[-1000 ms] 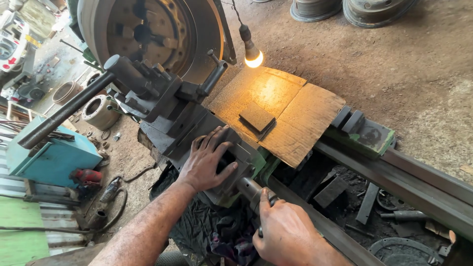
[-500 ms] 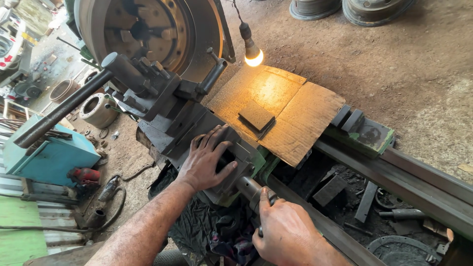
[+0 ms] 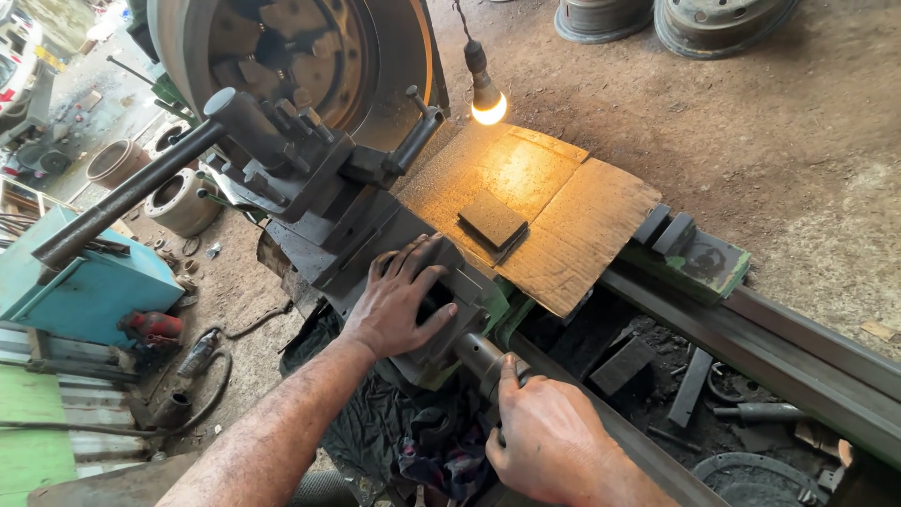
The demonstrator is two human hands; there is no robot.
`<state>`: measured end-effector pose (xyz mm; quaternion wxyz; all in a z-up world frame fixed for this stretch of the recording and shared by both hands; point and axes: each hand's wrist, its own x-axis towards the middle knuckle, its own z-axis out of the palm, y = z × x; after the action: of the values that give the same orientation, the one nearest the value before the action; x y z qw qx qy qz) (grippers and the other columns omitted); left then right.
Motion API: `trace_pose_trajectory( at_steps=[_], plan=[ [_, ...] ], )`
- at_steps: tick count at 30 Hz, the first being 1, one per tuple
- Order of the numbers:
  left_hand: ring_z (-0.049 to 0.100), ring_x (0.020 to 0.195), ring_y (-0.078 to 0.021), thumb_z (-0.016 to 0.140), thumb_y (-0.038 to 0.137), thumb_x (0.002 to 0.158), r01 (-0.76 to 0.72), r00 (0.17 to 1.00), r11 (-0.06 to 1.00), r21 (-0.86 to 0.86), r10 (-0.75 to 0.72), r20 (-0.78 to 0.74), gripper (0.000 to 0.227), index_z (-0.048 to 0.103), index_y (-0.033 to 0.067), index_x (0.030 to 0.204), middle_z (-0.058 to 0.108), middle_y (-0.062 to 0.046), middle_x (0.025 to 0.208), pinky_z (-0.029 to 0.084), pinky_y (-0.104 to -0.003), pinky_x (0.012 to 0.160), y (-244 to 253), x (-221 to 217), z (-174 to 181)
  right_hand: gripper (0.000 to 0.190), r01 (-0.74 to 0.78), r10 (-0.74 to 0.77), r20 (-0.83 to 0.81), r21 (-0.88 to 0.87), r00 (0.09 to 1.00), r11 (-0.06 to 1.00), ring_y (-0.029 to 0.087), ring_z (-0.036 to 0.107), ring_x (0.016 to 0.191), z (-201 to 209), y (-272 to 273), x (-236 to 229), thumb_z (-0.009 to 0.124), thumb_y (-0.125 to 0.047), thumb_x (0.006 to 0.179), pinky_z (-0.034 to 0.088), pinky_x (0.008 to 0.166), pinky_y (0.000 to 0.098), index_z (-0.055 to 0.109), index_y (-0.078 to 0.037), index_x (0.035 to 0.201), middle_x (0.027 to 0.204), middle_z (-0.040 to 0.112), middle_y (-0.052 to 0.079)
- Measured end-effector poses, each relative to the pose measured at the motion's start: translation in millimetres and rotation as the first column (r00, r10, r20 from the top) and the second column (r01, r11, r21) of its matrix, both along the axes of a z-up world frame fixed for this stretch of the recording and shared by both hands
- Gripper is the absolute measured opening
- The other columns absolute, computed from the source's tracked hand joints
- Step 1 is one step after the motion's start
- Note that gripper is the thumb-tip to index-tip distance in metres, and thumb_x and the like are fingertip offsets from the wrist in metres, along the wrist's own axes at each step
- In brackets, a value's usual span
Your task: Operate a lathe to machine a large metal cylindrical component, adjusting the tool bit and carriage.
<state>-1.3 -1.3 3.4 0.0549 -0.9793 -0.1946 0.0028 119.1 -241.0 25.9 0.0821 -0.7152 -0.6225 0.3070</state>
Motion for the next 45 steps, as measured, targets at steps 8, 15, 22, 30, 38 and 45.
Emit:
trace_pose_trajectory(
  at_steps=[8,15,22,30,38,45],
  plan=[
    [0.024,0.152,-0.0303,0.056,0.059,0.093,0.002,1.0,1.0,-0.024,-0.001,0.031,0.058,0.059,0.0138,0.13,0.031,-0.015,0.16,0.017,-0.056,0.121,0,-1,1,0.088,0.009,-0.008,0.002,-0.04,1.0,0.999,0.034,0.072,0.083,3,2,1,0.066,-0.031,0.083,0.058,0.081,0.0422,0.029,0.023,0.143,0.081,0.07,0.021],
    [0.021,0.152,-0.0303,0.057,0.057,0.092,-0.001,0.999,0.999,-0.04,0.002,0.04,0.058,0.059,0.0131,0.13,0.03,-0.017,0.16,0.016,-0.057,0.12,0,-2,1,0.086,0.001,0.002,0.06,-0.048,0.998,0.999,0.036,0.072,0.083,6,3,-1,0.065,-0.025,0.079,0.059,0.081,0.043,0.032,0.022,0.144,0.081,0.07,0.022],
    [0.019,0.153,-0.0321,0.057,0.055,0.092,0.005,0.998,0.997,-0.081,0.0,0.06,0.061,0.058,0.0114,0.135,0.027,-0.017,0.163,0.014,-0.058,0.121,1,-5,0,0.087,0.052,-0.045,0.078,-0.087,0.996,0.995,0.035,0.071,0.091,5,6,-4,0.063,-0.023,0.077,0.057,0.086,0.0429,0.031,0.016,0.147,0.086,0.072,0.021],
    [0.02,0.154,-0.033,0.06,0.052,0.092,0.012,0.995,0.989,-0.146,0.003,0.097,0.062,0.058,0.0097,0.136,0.027,-0.016,0.164,0.016,-0.057,0.122,-1,-13,10,0.084,0.138,-0.129,0.164,-0.044,0.978,0.989,0.039,0.07,0.093,11,5,-14,0.067,-0.025,0.071,0.055,0.087,0.047,0.042,0.005,0.145,0.088,0.072,0.022],
    [0.02,0.154,-0.0331,0.059,0.053,0.092,0.047,0.992,0.988,-0.148,-0.03,0.121,0.068,0.054,0.0078,0.142,0.027,-0.016,0.164,0.014,-0.058,0.123,1,-19,2,0.077,0.136,-0.116,0.293,-0.048,0.949,0.99,0.039,0.071,0.093,-10,10,-17,0.071,-0.02,0.069,0.055,0.085,0.0483,0.051,0.001,0.14,0.09,0.072,0.021],
    [0.021,0.153,-0.0336,0.059,0.052,0.091,0.074,0.99,0.984,-0.161,-0.052,0.134,0.07,0.052,0.0059,0.143,0.027,-0.017,0.163,0.014,-0.059,0.122,6,-18,2,0.073,0.141,-0.118,0.338,-0.045,0.934,0.989,0.037,0.071,0.09,6,17,-19,0.07,-0.023,0.073,0.056,0.084,0.0477,0.052,-0.001,0.14,0.087,0.073,0.021]
  ],
)
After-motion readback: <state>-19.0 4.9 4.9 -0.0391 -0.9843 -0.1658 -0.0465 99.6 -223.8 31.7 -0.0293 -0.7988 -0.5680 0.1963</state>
